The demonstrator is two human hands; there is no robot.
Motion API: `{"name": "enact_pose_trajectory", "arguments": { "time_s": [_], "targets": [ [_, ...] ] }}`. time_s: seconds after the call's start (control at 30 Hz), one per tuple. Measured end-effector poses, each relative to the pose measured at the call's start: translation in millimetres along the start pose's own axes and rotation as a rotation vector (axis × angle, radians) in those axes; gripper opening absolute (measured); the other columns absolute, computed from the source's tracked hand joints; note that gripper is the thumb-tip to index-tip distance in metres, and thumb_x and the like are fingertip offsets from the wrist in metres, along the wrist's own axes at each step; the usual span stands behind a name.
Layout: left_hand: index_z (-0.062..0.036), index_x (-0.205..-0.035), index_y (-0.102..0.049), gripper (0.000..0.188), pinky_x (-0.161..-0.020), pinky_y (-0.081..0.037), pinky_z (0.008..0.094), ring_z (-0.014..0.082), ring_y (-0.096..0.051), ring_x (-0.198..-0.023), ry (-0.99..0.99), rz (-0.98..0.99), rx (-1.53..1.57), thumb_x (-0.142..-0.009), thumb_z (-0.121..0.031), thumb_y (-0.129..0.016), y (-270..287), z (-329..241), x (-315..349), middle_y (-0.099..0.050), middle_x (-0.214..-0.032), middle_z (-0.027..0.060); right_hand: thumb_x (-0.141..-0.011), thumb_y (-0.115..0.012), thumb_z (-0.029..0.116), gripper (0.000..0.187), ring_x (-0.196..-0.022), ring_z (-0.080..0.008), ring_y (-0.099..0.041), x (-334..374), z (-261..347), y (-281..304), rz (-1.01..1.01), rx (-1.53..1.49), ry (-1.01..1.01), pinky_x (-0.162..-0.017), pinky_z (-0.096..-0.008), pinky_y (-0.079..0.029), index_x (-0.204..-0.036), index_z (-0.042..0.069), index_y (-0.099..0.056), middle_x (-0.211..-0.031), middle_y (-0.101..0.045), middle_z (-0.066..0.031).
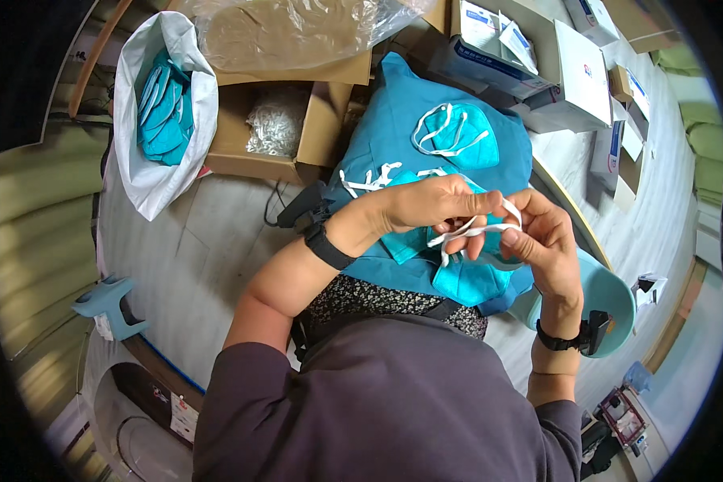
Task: The person is sorting and preparing medical masks, likely for packaging or distribution.
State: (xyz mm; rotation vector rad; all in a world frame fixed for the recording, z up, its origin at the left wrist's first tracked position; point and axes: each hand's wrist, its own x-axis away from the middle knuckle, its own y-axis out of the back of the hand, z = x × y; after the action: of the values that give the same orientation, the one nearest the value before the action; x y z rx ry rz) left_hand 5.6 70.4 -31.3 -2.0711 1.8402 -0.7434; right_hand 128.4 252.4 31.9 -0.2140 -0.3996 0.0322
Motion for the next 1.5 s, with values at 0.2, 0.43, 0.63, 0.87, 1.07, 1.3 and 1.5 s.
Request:
{"name": "enact_pose_trajectory", "arguments": {
  "time_s": [0.2, 0.43, 0.63, 0.87, 1.07, 1.3, 1.5],
  "targets": [
    [-0.0051, -0.059, -0.057, 0.055, -0.04, -0.033, 0.0227, 0.012, -0.05, -0.043, -0.31, -0.022, 0.393, -0.101, -0.04, -0.051, 4.7, 1.4, 16.6, -0.055, -0.053, 0.0078, -0.089, -0.073, 0.016, 0.019, -0.07, -0.0025, -0.051, -1.6, -21.5, 29.6, -0.098, 0.221, 0.035, -0.058, -0.0191, -0.037, -0.097, -0.001, -0.066, -0.081, -0.064, -0.0008],
    [-0.005, -0.071, -0.057, 0.048, -0.045, -0.032, 0.0201, 0.0076, -0.047, -0.052, -0.128, -0.091, 0.342, -0.102, -0.04, -0.049, -13.5, 16.1, 2.2, -0.053, -0.063, 0.003, -0.101, -0.054, 0.029, 0.027, -0.073, -0.0116, -0.054, -24.8, -22.5, 1.1, -0.291, -0.236, 0.351, -0.069, -0.0247, -0.041, -0.088, 0.006, -0.054, -0.082, -0.063, -0.0073],
    [-0.0065, -0.073, -0.056, 0.043, -0.049, -0.033, 0.0203, 0.0051, -0.046, -0.055, -0.068, -0.052, 0.218, -0.104, -0.036, -0.047, -39.1, 19.6, 3.2, -0.051, -0.067, -0.0019, -0.103, -0.05, 0.031, 0.026, -0.047, -0.0075, -0.028, -26.6, -15.1, 1.9, 0.027, -0.617, 0.279, -0.048, -0.0258, -0.029, -0.088, 0.009, -0.048, -0.061, -0.036, 0.0023],
    [-0.0066, -0.071, -0.047, 0.043, -0.051, -0.034, 0.023, 0.0067, -0.041, -0.055, -0.043, -0.095, 0.226, -0.107, -0.029, -0.04, -51.6, 21.9, 32.3, -0.045, -0.064, -0.0009, -0.099, -0.056, 0.025, 0.022, -0.045, -0.004, -0.019, -7.7, 8.9, 64.9, -0.263, -0.393, 0.315, -0.041, -0.022, -0.019, -0.088, 0.008, -0.052, -0.059, -0.026, 0.007],
    [-0.0069, -0.072, -0.047, 0.042, -0.05, -0.033, 0.0234, 0.0067, -0.04, -0.054, -0.048, -0.15, 0.254, -0.107, -0.029, -0.039, -52.6, 32.3, 54.6, -0.045, -0.064, 0.0001, -0.105, -0.048, 0.02, 0.023, -0.049, -0.0056, -0.019, -3.8, 10.3, 104.6, -0.315, -0.571, 0.39, -0.043, -0.0228, -0.022, -0.091, 0.004, -0.056, -0.063, -0.025, 0.0063],
    [-0.0073, -0.075, -0.051, 0.04, -0.048, -0.029, 0.0213, 0.0047, -0.038, -0.053, -0.016, -0.131, 0.303, -0.107, -0.031, -0.04, -40.8, 33.8, 64.1, -0.048, -0.064, -0.0007, -0.103, -0.05, 0.015, 0.014, -0.053, -0.0051, -0.023, 7.8, 12.2, 134.1, -0.419, -0.54, 0.483, -0.048, -0.0211, -0.024, -0.094, 0.005, -0.054, -0.067, -0.029, 0.0061],
    [-0.0003, -0.103, -0.064, 0.03, -0.047, -0.037, 0.0178, 0.0105, -0.057, -0.061, -0.143, -0.082, 0.59, -0.101, -0.025, -0.048, -10.9, 38.5, 7.0, -0.065, -0.084, 0.0111, -0.104, -0.05, 0.024, 0.023, -0.056, -0.0095, -0.04, -50.2, 22.5, 22.3, -0.252, -0.09, 0.458, -0.057, -0.0264, -0.039, -0.091, 0.005, -0.054, -0.067, -0.043, 0.0005]
  ]
}}
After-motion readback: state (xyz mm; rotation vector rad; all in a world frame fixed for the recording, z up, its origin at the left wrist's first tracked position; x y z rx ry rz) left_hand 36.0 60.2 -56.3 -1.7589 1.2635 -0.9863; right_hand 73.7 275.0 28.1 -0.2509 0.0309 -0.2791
